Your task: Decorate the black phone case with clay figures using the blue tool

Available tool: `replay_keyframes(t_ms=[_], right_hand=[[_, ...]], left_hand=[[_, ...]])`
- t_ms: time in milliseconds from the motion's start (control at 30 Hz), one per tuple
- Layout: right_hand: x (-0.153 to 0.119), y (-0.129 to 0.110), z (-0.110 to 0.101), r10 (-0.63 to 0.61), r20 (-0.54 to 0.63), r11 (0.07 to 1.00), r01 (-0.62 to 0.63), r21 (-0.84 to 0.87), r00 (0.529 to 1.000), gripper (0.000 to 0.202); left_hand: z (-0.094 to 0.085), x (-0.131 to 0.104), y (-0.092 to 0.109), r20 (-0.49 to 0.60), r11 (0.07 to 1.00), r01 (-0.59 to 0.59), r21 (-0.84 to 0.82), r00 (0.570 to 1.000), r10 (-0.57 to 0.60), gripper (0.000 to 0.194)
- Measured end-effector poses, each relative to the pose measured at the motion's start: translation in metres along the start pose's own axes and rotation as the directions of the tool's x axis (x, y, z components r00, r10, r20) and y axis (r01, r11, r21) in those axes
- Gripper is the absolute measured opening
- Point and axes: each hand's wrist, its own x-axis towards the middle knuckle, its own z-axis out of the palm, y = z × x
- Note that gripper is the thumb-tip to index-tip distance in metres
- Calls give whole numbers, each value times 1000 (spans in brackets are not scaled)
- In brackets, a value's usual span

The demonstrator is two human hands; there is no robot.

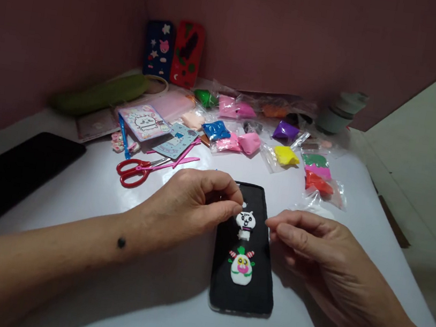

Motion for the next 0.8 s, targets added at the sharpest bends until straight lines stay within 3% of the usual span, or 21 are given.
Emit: replay_keyframes(t_ms=[167,333,800], right_hand=[[0,7,-4,-93,-10,964,88,-251,996,30],[-1,4,-1,-234,-13,845,197,-496,972,33],[0,11,7,-314,-49,819,245,-519,948,7]], left_hand=[[-2,1,2,4,1000,21,12,1000,-21,10],[-1,1,0,2,999,28,22,1000,-28,9],[-1,1,-3,-8,999,-11,45,1000,12,11]])
